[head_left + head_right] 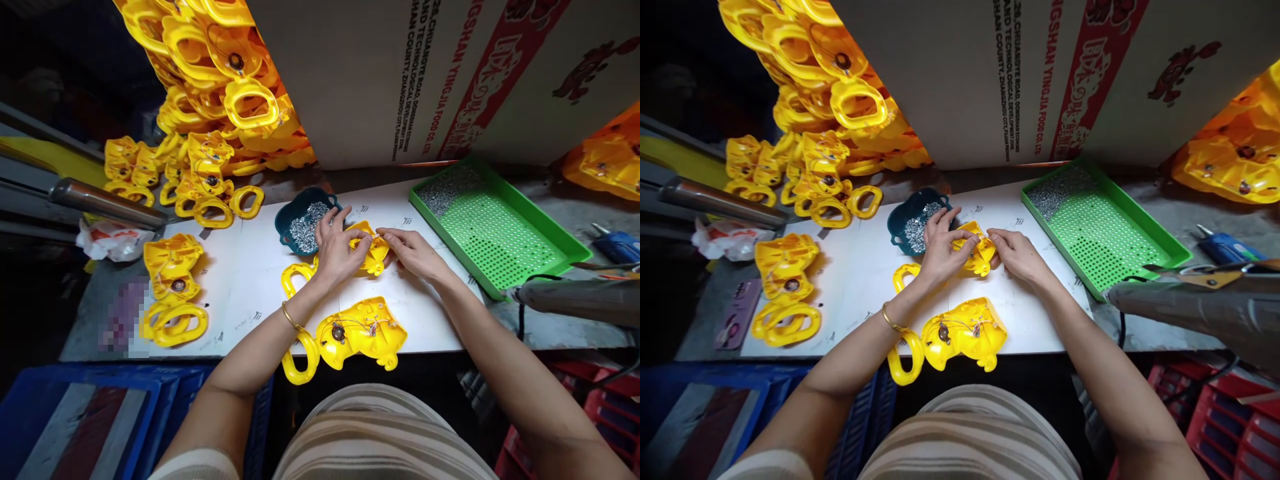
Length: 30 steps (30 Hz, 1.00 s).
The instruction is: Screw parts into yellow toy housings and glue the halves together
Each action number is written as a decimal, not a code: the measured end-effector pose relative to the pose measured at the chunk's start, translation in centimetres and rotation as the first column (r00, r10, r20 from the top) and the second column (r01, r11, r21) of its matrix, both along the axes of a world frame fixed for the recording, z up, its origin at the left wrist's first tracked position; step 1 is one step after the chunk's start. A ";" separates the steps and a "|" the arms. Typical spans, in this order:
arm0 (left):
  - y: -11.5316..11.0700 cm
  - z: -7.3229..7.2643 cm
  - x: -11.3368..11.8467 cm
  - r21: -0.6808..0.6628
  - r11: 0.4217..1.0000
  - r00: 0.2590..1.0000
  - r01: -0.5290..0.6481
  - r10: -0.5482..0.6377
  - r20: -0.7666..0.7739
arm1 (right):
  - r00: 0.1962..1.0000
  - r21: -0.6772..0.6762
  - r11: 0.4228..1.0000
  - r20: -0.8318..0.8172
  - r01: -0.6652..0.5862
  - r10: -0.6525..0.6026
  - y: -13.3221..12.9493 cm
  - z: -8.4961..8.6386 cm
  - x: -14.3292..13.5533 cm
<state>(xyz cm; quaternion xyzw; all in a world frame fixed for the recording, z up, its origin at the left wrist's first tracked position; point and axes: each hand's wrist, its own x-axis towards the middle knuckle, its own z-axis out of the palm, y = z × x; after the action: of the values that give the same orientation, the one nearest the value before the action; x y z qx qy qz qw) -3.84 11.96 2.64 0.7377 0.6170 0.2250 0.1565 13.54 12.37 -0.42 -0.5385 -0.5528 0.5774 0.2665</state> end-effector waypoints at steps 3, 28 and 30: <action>-0.1 0.1 0.2 0.002 1.000 1.000 -0.006 0.006 0.002 | 0.999 -0.017 1.000 -0.032 0.019 -0.020 -0.3 0.2 -0.1; -1.4 -0.9 -0.3 0.103 0.993 0.997 0.063 -0.066 0.030 | 0.933 -0.312 0.950 -0.350 -0.032 -0.083 -0.1 2.0 -1.2; -1.6 -1.0 -0.6 0.124 0.990 0.996 0.068 -0.074 0.050 | 0.935 -0.315 0.949 -0.341 -0.019 -0.094 -0.2 2.4 -1.6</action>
<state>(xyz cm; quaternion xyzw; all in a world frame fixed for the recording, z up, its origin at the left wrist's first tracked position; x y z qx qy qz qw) -4.45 10.36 1.66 0.7610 0.5709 0.2766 0.1357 11.92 12.21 2.01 -0.4727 -0.3871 0.7392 0.2834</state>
